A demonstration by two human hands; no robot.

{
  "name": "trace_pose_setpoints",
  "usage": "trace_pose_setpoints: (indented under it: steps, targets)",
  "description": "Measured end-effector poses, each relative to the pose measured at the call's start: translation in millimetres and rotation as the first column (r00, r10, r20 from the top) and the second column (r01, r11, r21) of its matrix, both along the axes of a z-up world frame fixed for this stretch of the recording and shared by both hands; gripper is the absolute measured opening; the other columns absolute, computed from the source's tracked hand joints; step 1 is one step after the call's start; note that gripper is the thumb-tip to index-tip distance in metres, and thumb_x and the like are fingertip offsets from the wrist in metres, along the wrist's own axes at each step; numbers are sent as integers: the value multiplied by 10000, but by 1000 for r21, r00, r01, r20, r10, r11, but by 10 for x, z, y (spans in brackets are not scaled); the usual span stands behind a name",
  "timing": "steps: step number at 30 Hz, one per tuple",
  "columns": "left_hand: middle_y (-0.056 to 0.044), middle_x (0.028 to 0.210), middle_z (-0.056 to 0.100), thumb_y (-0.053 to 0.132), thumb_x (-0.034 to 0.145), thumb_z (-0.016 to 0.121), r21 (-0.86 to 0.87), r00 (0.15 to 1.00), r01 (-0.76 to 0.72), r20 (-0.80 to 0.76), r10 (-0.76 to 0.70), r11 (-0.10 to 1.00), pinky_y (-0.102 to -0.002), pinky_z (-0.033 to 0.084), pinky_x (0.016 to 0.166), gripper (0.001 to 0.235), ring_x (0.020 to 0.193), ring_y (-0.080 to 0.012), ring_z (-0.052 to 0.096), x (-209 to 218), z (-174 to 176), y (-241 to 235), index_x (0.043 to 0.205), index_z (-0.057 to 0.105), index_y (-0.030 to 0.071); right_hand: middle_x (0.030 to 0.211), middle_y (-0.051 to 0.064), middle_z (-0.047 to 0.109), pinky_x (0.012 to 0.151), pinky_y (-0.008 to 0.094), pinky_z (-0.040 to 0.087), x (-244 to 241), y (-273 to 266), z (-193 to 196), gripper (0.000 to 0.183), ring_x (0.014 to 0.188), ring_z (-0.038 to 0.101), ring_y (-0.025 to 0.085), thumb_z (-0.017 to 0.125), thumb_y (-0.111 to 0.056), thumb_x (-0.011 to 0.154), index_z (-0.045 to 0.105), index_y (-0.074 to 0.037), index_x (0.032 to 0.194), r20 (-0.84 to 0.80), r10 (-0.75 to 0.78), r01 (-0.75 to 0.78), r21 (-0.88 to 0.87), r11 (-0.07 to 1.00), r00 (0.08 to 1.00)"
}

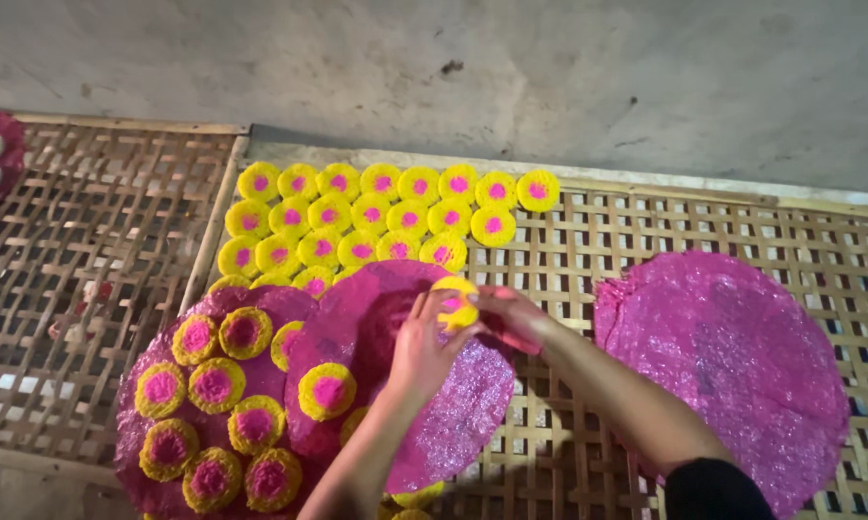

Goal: The person places small yellow and pink circular items onto a large pink circular base laid on a woven bamboo mat. The person repeatedly picks up the small circles and arranges them in rows on the mat, occasionally adjusting the position of the pink base.

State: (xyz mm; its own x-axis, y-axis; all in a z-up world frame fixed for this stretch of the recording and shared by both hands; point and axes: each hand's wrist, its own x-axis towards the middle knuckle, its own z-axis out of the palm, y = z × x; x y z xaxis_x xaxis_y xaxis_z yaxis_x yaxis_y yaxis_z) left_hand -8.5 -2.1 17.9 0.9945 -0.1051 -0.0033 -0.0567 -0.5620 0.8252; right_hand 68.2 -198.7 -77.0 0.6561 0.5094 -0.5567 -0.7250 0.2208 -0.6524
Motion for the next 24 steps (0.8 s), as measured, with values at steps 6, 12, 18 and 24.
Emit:
trace_pose_setpoints:
  steps: [6, 12, 18, 24]
  targets:
    - [-124, 1466, 548, 284, 885, 723, 302, 973, -198, -50, 223, 932, -456, 457, 1089, 568, 1365, -282, 498, -332, -124, 708, 1397, 546, 111, 1102, 104, 731, 787, 358, 561, 879, -924, -634, 273, 910, 699, 209, 645, -90, 941, 658, -45, 1210, 366, -307, 427, -313, 848, 878]
    - [-142, 1372, 615, 252, 870, 662, 606, 949, -309, 138, 285, 733, -482, 494, 996, 547, 1264, -350, 572, -795, -523, 1585, 1372, 540, 73, 1135, 118, 730, 896, 404, 523, 1468, -1201, -1190, 357, 1053, 686, 279, 699, -150, 885, 655, -52, 1225, 706, -7, 560, -556, 615, 708]
    - [-139, 1122, 659, 356, 857, 747, 667, 930, -264, -15, 366, 697, -501, 492, 916, 429, 1107, -341, 617, -836, -713, 1754, 1168, 625, 88, 1081, 231, 714, 907, 493, 534, 1472, -1023, -1204, 350, 1046, 662, 424, 749, -162, 845, 665, -14, 1152, 723, 395, 701, -675, 232, 566]
    - [-115, 877, 715, 253, 920, 703, 434, 898, -278, -199, 392, 857, -433, 579, 702, 234, 777, -257, 705, -860, -583, 1630, 1041, 636, 65, 1055, 259, 667, 764, 506, 538, 964, -688, -556, 489, 928, 658, 450, 781, -152, 804, 594, 23, 1220, 786, 527, 896, -433, 96, 324]
